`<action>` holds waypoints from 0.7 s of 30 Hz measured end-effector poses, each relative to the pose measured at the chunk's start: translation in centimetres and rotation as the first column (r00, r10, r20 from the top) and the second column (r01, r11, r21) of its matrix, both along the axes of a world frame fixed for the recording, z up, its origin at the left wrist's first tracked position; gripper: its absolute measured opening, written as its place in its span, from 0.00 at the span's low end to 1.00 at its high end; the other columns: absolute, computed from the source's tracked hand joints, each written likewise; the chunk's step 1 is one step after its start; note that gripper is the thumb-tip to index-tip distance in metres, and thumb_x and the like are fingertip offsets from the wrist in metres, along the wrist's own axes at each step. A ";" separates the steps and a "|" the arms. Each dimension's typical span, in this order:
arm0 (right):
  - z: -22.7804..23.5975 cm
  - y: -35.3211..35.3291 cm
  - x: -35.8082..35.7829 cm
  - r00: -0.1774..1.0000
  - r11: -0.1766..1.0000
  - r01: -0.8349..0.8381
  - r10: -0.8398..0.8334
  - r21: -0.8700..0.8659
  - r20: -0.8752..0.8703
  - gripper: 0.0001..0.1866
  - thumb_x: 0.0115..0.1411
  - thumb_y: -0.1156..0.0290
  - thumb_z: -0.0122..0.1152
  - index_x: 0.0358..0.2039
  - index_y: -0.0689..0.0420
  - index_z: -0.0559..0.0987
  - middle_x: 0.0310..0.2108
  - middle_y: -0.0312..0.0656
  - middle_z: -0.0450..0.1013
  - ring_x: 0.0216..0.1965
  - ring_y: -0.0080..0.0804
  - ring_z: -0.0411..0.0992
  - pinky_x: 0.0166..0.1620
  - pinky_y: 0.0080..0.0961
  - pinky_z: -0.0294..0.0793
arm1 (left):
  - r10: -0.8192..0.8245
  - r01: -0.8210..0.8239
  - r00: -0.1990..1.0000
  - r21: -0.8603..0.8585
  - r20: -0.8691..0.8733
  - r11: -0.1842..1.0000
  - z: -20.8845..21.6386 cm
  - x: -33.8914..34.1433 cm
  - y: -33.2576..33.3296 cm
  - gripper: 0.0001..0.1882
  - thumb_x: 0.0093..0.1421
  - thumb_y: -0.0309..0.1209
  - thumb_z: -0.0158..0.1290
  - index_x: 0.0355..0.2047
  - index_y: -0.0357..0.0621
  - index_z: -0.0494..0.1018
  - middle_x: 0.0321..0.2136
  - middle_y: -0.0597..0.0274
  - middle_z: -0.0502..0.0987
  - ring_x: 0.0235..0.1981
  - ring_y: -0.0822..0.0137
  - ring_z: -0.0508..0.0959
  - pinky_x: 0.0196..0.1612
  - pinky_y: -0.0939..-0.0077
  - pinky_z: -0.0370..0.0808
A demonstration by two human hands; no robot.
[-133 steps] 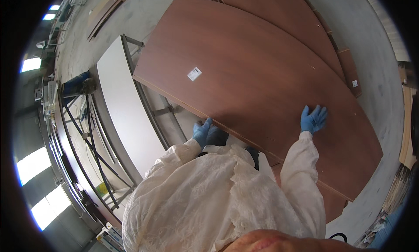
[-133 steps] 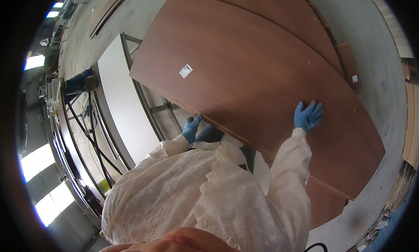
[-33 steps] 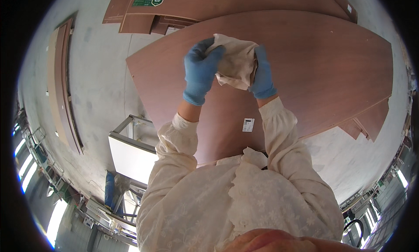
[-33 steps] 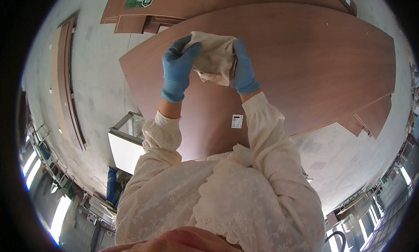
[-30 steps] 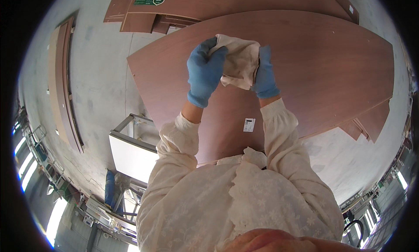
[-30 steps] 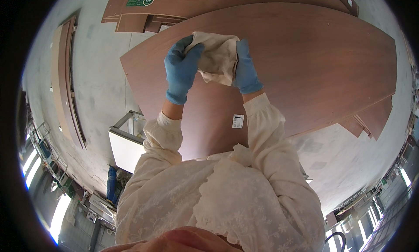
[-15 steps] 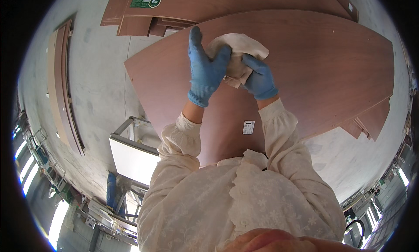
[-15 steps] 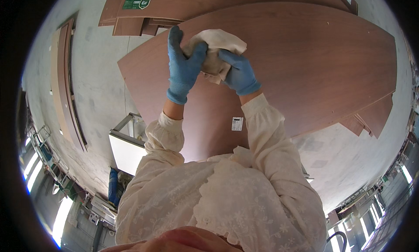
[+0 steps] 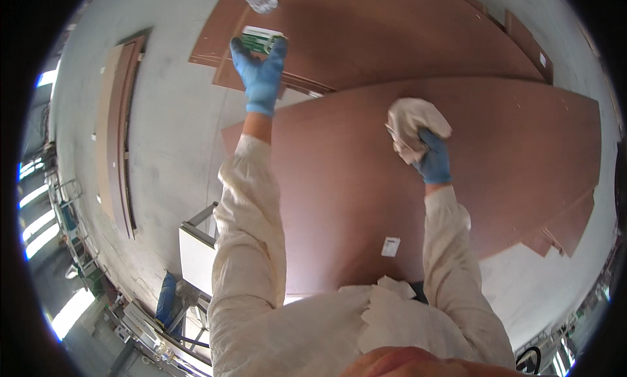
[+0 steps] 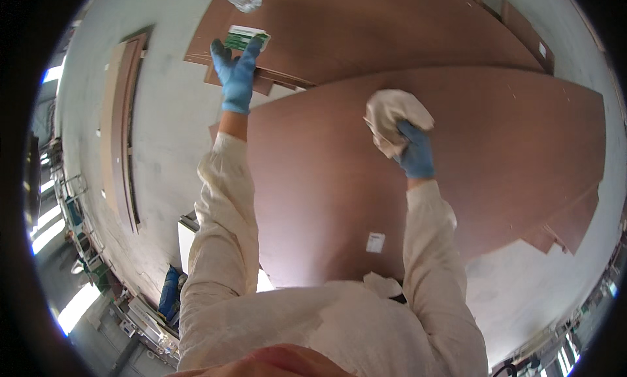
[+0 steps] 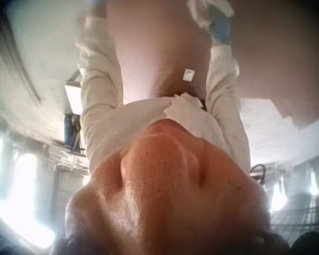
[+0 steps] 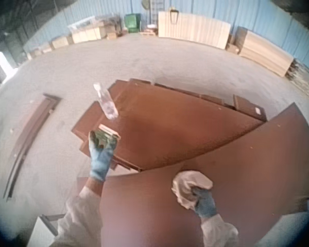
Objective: The person applies glue along the edge of a large brown wooden panel using a tube, then wipes the panel surface with a cloth. The person handles multiple panels, moving them and cleaning them in a workshop setting.
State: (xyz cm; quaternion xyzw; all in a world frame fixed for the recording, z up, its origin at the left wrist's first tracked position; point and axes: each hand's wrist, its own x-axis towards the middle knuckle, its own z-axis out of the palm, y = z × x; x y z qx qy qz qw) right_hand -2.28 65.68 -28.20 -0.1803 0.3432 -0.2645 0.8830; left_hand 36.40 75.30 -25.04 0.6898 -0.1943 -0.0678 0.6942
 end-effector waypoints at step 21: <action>0.4 -0.6 -0.5 1.000 1.000 -0.015 0.015 0.023 0.002 0.22 0.61 0.74 0.64 0.56 0.66 0.74 0.49 0.48 0.77 0.47 0.39 0.80 0.43 0.32 0.85 | 0.134 -0.211 0.952 0.270 0.276 0.939 1.7 12.8 -12.7 0.40 0.47 0.40 0.74 0.56 0.35 0.69 0.51 0.46 0.77 0.51 0.49 0.79 0.56 0.58 0.77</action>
